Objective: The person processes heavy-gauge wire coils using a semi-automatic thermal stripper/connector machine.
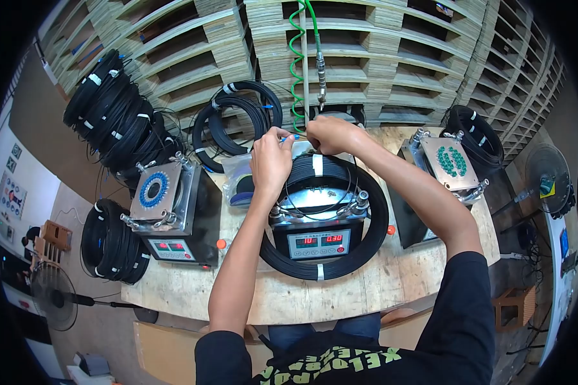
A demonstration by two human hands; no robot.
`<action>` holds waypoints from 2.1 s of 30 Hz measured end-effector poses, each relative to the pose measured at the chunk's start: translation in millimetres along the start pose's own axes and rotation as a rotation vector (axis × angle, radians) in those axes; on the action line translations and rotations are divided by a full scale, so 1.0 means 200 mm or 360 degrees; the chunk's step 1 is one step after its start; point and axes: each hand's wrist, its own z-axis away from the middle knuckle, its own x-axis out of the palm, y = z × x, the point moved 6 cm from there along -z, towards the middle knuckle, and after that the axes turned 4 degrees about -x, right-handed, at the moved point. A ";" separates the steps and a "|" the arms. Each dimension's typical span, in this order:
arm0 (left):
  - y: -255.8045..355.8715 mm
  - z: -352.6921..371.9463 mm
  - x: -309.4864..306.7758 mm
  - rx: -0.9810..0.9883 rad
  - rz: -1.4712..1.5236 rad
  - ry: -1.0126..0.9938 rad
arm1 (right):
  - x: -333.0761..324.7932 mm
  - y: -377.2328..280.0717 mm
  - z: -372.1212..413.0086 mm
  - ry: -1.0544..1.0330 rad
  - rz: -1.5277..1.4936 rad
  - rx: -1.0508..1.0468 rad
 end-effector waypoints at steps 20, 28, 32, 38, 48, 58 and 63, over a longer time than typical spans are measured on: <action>0.14 -0.12 0.06 0.0679 -0.0571 -0.0659 | 0.07 -0.06 0.53 0.1366 -0.1094 0.0627; 0.29 -0.16 0.19 0.0934 -0.1035 -0.0830 | 0.06 -0.05 0.54 0.1441 -0.1106 0.0623; 0.21 -0.18 0.19 0.0695 -0.0872 -0.0825 | 0.07 -0.06 0.54 0.1452 -0.1134 0.0613; 0.14 -0.19 0.20 0.0539 -0.0687 -0.0858 | 0.06 -0.06 0.56 0.1523 -0.1103 0.0584; 0.23 -0.17 0.15 0.0895 -0.0784 -0.0972 | 0.08 -0.03 0.56 0.1619 -0.1067 0.0551; 0.17 -0.16 0.16 0.0953 -0.0520 -0.0993 | 0.09 -0.03 0.55 0.1595 -0.1122 0.0555; 0.20 -0.20 0.22 0.1021 -0.0619 -0.1132 | 0.08 -0.03 0.55 0.1595 -0.1080 0.0561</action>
